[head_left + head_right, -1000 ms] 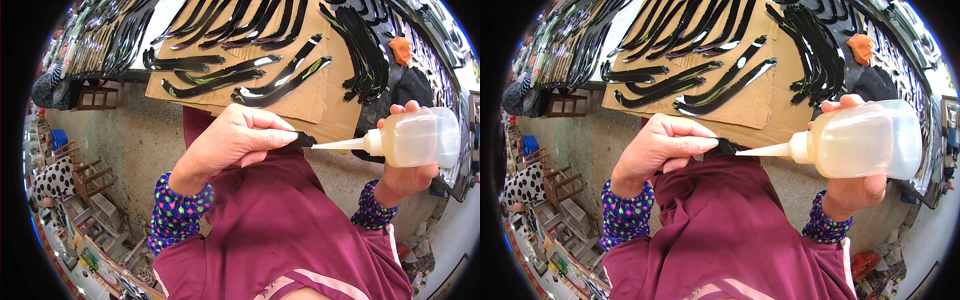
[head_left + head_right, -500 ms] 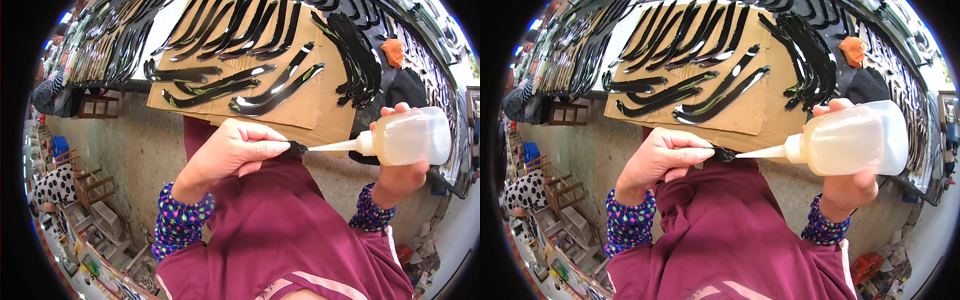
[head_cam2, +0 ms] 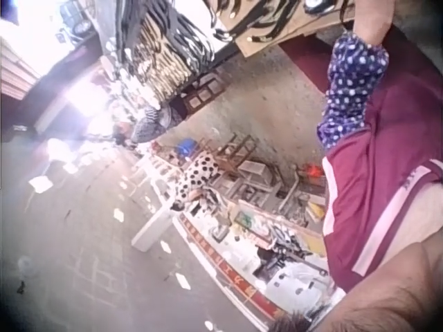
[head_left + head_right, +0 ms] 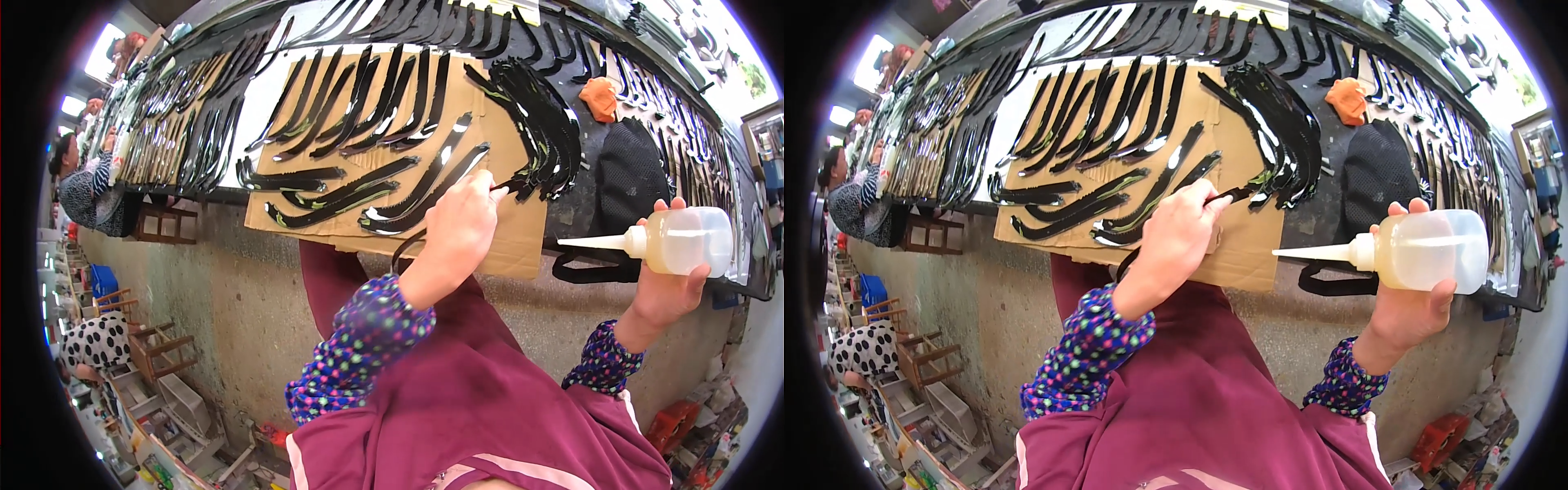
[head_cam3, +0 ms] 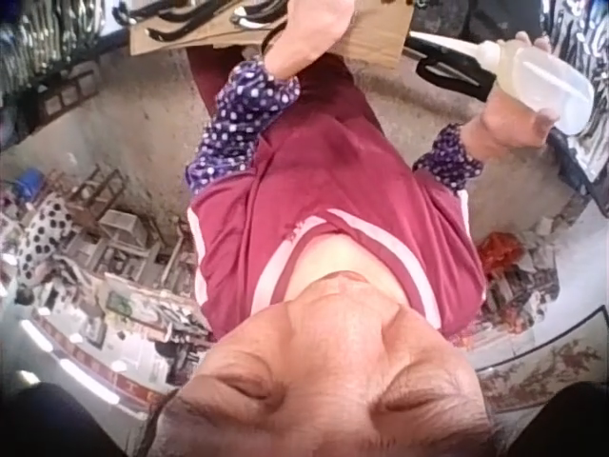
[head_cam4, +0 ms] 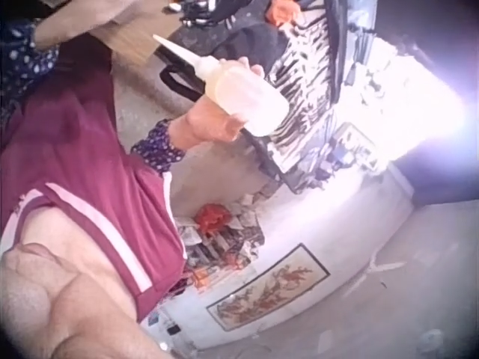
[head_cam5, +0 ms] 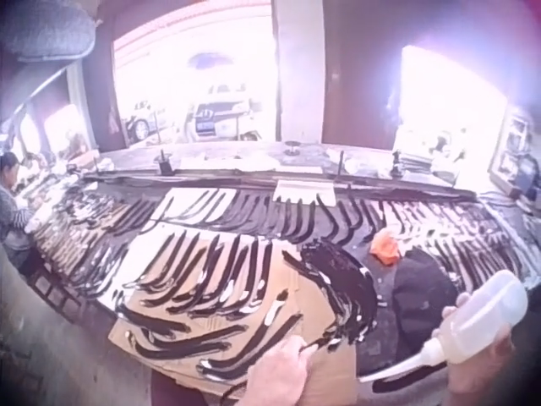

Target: Applying glue to black curved shoe components using a squeeze bottle.

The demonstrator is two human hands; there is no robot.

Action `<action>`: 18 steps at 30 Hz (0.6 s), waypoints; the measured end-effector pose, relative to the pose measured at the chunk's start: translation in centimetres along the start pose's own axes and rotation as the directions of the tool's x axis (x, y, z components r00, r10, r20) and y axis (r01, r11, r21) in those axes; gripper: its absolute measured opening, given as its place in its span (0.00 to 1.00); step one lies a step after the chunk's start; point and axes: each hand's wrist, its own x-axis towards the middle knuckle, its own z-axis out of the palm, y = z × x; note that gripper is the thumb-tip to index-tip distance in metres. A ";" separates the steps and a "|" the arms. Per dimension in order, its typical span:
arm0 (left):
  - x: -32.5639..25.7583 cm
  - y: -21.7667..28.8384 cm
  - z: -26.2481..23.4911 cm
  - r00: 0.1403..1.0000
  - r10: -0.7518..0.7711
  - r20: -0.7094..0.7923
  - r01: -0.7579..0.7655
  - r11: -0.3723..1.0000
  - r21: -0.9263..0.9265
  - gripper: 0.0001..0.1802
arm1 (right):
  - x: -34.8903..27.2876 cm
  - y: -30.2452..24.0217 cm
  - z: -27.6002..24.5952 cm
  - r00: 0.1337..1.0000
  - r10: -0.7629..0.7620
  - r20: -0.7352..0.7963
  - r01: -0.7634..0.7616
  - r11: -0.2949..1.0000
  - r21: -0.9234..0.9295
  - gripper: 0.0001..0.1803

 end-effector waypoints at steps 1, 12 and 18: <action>0.6 -0.9 1.2 0.997 0.060 -0.058 -0.054 0.994 0.090 0.13 | -0.1 0.0 0.1 0.999 -0.002 -0.038 0.001 1.000 -0.027 0.47; 0.9 -2.9 4.9 0.903 0.325 -0.279 -0.185 0.883 0.431 0.08 | -0.4 0.5 -0.2 0.984 -0.018 -0.175 0.006 0.998 -0.069 0.47; 0.7 -3.8 4.7 0.908 0.316 -0.277 -0.161 0.871 0.465 0.12 | -0.2 0.6 -0.4 0.981 0.003 -0.192 -0.010 0.999 -0.038 0.47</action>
